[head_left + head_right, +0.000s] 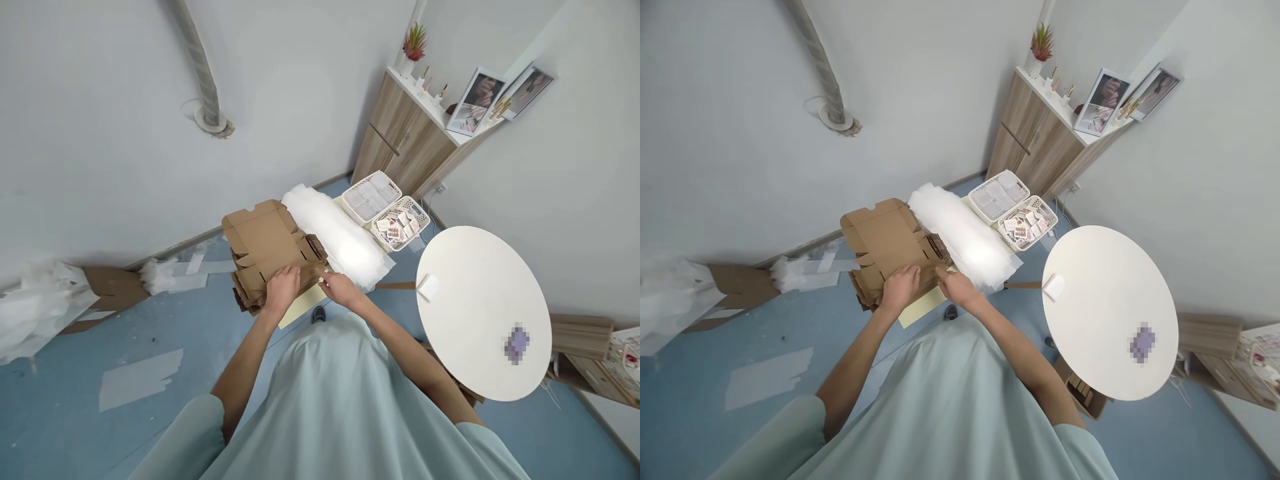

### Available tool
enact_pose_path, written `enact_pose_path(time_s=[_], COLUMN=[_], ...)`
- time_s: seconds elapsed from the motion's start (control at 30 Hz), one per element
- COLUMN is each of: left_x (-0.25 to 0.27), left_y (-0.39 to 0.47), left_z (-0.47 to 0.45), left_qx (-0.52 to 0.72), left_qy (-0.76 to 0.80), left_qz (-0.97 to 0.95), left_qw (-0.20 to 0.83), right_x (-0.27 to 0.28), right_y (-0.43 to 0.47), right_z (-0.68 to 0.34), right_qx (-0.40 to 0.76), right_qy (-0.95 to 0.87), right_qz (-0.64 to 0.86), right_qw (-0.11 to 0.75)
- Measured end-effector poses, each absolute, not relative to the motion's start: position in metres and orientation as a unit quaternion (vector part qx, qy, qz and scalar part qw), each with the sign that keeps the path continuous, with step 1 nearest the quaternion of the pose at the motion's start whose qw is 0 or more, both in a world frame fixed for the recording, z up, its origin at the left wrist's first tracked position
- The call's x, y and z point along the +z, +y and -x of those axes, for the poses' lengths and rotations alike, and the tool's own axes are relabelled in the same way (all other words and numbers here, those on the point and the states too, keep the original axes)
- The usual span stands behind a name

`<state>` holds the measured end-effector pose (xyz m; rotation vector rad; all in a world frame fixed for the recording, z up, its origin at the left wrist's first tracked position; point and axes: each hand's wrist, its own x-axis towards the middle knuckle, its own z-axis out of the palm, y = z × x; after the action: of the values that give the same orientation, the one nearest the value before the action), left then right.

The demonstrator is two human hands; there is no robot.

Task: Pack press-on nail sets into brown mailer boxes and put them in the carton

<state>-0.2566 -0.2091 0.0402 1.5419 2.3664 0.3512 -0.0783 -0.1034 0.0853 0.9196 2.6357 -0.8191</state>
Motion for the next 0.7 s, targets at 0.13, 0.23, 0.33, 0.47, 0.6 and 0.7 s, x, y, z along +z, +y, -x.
enact_pose_path(time_s=[0.13, 0.23, 0.33, 0.47, 0.6, 0.7], left_x=[0.04, 0.043, 0.053, 0.081, 0.122, 0.154], left_y=[-0.208, -0.209, -0.212, -0.216, -0.213, -0.205], left_z=[0.253, 0.251, 0.249, 0.25, 0.259, 0.261], left_qx=[0.106, 0.109, 0.123, 0.185, 0.271, 0.34], left_qy=[0.81, 0.801, 0.799, 0.794, 0.782, 0.756], left_qz=[-0.562, -0.568, -0.565, -0.564, -0.56, -0.56], left_qw=[0.132, 0.152, 0.166, 0.13, 0.048, -0.016], right_x=[0.074, 0.071, 0.071, 0.075, 0.082, 0.096], right_y=[-0.1, -0.098, -0.097, -0.096, -0.097, -0.094], right_z=[0.09, 0.091, 0.091, 0.091, 0.085, 0.067], right_qx=[-0.228, -0.22, -0.221, -0.228, -0.272, -0.341], right_qy=[0.891, 0.879, 0.871, 0.869, 0.869, 0.868], right_qz=[-0.335, -0.347, -0.348, -0.345, -0.341, -0.346], right_qw=[0.205, 0.242, 0.266, 0.271, 0.232, 0.103])
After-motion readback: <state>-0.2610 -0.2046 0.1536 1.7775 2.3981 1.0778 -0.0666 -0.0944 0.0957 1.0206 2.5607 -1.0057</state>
